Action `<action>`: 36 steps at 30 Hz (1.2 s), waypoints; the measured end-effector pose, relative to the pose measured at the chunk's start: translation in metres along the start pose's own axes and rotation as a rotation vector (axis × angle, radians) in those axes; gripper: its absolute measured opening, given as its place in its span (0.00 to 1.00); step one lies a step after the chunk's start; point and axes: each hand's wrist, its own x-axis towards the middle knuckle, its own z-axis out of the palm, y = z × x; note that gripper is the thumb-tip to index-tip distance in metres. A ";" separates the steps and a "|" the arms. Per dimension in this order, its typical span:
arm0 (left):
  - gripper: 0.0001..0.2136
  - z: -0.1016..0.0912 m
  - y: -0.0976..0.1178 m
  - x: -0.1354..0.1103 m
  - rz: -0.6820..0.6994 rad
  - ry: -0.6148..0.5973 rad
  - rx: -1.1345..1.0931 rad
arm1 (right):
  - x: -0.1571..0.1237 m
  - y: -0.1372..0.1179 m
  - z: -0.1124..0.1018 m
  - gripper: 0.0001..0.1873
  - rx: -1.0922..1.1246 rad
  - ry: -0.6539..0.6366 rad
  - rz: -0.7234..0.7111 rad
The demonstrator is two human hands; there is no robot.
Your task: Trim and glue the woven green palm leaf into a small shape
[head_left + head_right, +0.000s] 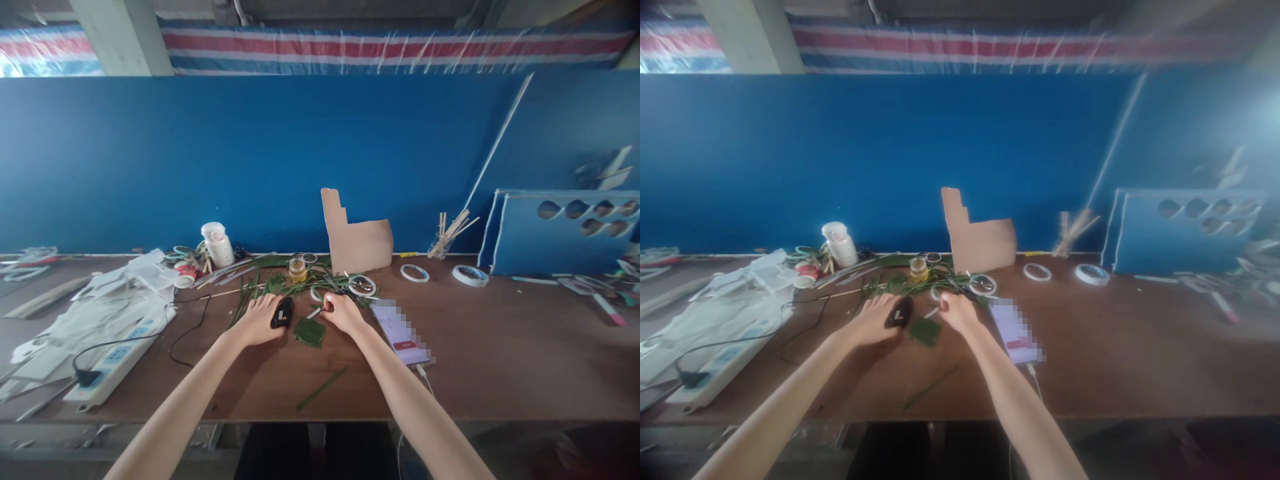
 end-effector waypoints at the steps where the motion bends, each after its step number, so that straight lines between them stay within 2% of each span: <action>1: 0.28 -0.001 0.007 -0.004 -0.014 0.083 0.025 | 0.000 0.000 0.000 0.06 -0.011 -0.004 0.000; 4: 0.20 -0.001 0.034 -0.017 0.000 0.225 0.025 | 0.001 0.000 0.000 0.05 -0.050 0.030 0.006; 7: 0.17 0.012 0.060 -0.029 0.103 0.225 -0.011 | 0.003 0.000 0.000 0.05 -0.099 0.050 0.054; 10: 0.20 0.033 0.074 -0.035 0.169 0.188 -0.037 | 0.004 -0.001 0.002 0.06 -0.126 0.050 0.066; 13: 0.24 0.052 0.075 -0.035 0.166 0.162 -0.051 | 0.003 -0.003 0.009 0.04 -0.107 0.083 -0.009; 16: 0.26 0.058 0.073 -0.033 0.148 0.121 -0.069 | 0.004 -0.005 0.018 0.05 -0.060 0.079 -0.086; 26: 0.26 0.052 0.073 -0.034 0.156 0.098 -0.086 | 0.006 -0.003 0.027 0.08 -0.034 0.059 -0.101; 32: 0.26 0.048 0.076 -0.034 0.155 0.090 -0.096 | 0.007 0.002 0.017 0.08 -0.067 0.042 -0.026; 36: 0.23 0.040 0.067 -0.033 0.198 0.041 -0.147 | 0.006 0.008 0.007 0.06 -0.134 0.035 0.067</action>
